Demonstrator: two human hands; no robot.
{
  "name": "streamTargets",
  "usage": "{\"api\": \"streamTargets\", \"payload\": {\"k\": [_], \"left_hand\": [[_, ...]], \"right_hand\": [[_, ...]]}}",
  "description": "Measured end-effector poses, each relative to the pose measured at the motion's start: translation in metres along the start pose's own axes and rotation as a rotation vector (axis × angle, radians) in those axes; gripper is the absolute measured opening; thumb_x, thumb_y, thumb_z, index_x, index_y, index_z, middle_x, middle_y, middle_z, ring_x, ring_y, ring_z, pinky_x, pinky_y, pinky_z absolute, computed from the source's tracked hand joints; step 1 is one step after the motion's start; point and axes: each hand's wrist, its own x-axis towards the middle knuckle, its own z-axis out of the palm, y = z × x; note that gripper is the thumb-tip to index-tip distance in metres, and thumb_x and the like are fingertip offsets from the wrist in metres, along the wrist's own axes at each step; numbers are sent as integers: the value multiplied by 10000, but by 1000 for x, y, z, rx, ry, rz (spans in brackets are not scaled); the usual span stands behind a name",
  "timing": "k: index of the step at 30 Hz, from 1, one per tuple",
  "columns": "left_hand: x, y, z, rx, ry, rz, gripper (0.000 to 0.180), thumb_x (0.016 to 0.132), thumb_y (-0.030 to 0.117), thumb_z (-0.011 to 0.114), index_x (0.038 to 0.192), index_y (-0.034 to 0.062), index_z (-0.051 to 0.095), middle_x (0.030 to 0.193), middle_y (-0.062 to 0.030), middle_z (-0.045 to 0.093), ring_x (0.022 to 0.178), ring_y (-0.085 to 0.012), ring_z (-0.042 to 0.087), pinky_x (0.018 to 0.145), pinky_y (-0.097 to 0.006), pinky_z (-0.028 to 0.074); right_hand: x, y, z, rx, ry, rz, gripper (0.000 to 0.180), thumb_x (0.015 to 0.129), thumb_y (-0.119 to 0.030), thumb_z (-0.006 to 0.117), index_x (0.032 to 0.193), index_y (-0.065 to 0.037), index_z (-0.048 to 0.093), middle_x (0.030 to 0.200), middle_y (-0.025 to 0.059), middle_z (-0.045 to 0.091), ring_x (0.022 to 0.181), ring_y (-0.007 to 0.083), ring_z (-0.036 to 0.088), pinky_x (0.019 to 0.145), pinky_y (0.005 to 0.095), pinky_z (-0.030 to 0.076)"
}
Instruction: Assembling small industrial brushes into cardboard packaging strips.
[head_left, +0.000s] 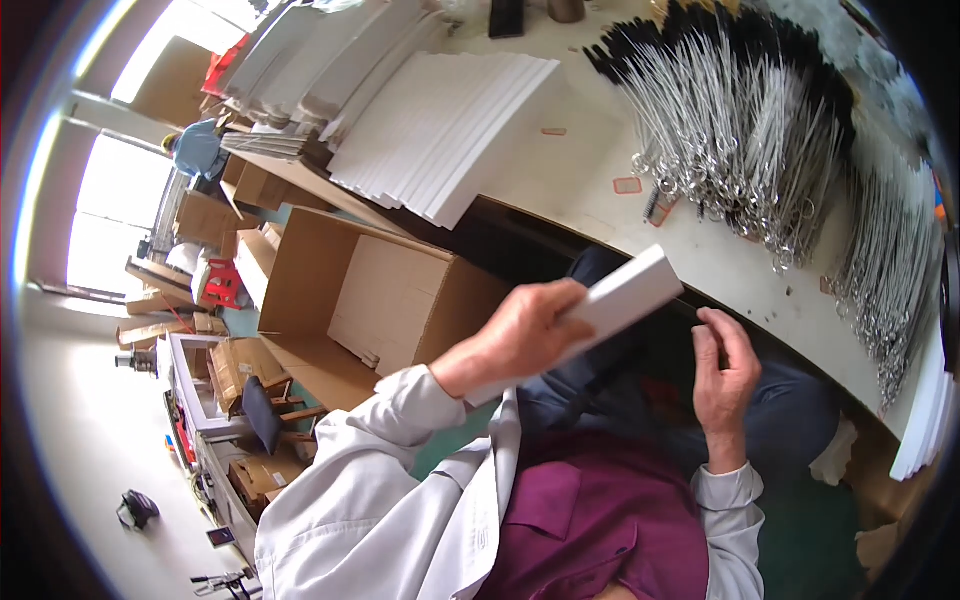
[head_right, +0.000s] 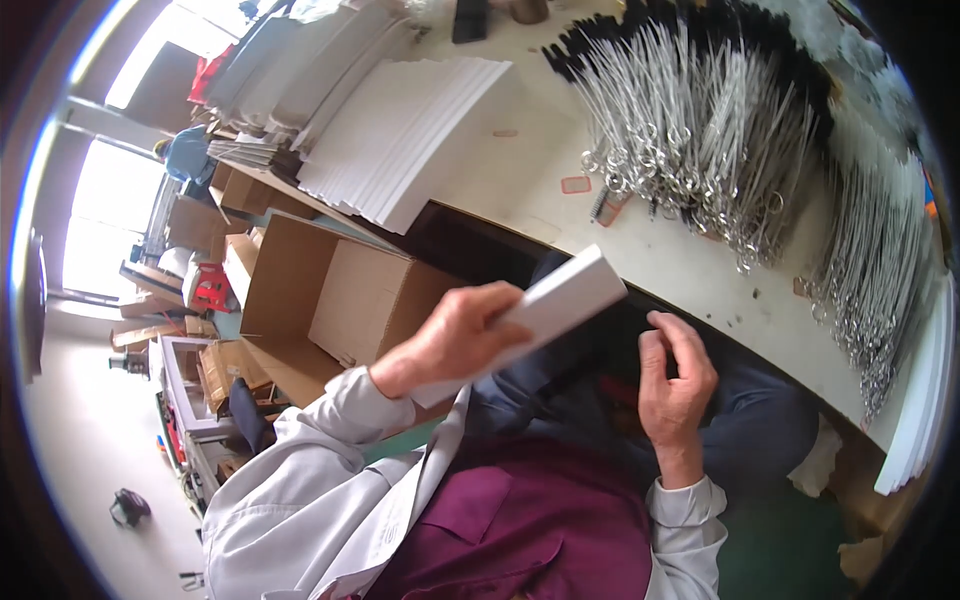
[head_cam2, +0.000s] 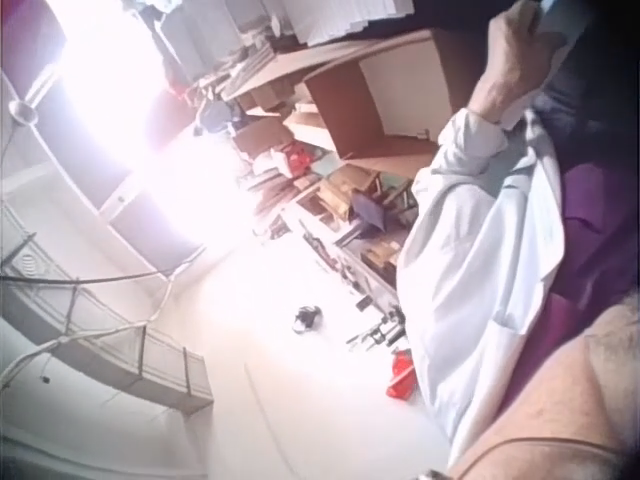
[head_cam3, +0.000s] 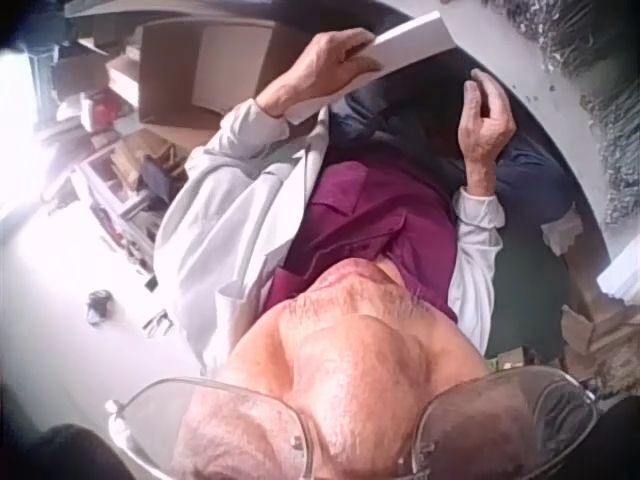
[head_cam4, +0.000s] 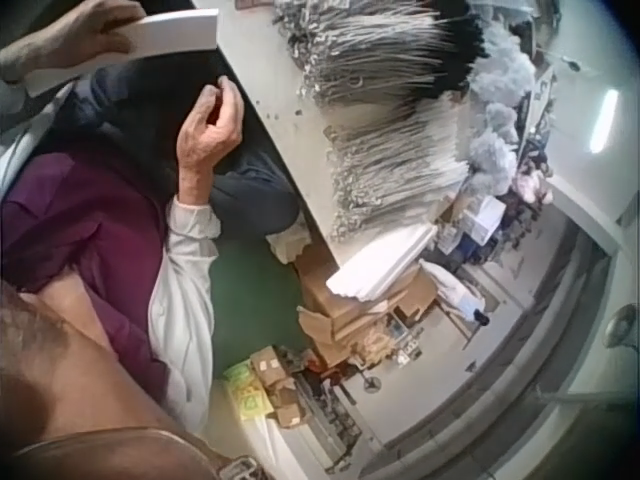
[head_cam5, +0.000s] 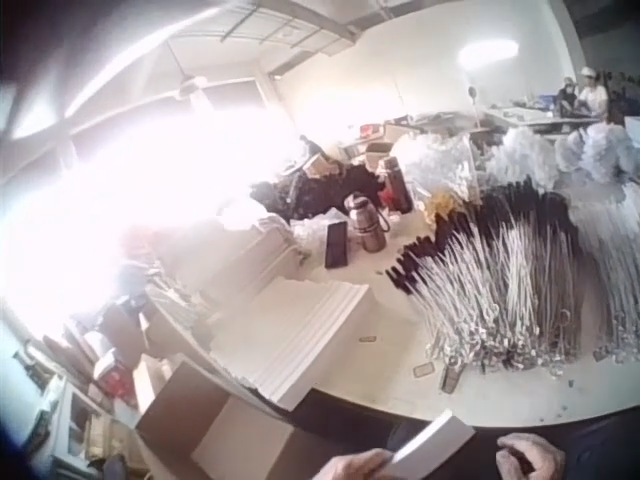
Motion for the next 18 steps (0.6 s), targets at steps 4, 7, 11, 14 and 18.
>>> {"api": "streamTargets", "payload": {"k": [4, 7, 11, 14, 18], "left_hand": [[12, -5, -69, 334, 372, 159, 266, 893, 91, 746, 1134, -2, 684, 877, -176, 670, 749, -229, 645, 715, -353, 528], [27, -4, -123, 633, 479, 10, 278, 915, 128, 722, 1153, -8, 673, 890, -280, 669, 825, -423, 692, 722, -428, 533], [60, -29, -182, 807, 617, 10, 299, 922, 127, 704, 1196, 8, 685, 982, -244, 728, 936, -396, 729, 800, -431, 571], [91, -74, -239, 884, 657, -44, 289, 922, 167, 672, 1190, 73, 723, 1011, -221, 748, 954, -379, 736, 847, -461, 580], [115, -99, -294, 1023, 679, -191, 280, 923, 247, 702, 1181, 138, 714, 1060, -211, 744, 1016, -383, 720, 881, -489, 565]], "right_hand": [[21, 7, -12, -224, 124, -216, 122, 978, -60, 663, 1054, 19, 717, 1044, 173, 732, 960, 325, 716, 889, 396, 559], [34, 23, -11, -241, 87, -160, 112, 979, -45, 644, 1040, 26, 706, 1038, 170, 727, 954, 330, 711, 877, 398, 558], [40, 33, -9, -255, 118, -202, 89, 971, -32, 643, 1016, 25, 694, 1017, 164, 719, 936, 333, 700, 861, 401, 559], [40, 42, -6, -292, 155, -279, 69, 960, -20, 655, 1008, 15, 689, 1002, 158, 715, 921, 328, 697, 846, 403, 561], [38, 45, -4, -341, 162, -335, 60, 945, -7, 668, 1002, 4, 683, 991, 149, 713, 911, 322, 695, 832, 404, 562]]}}
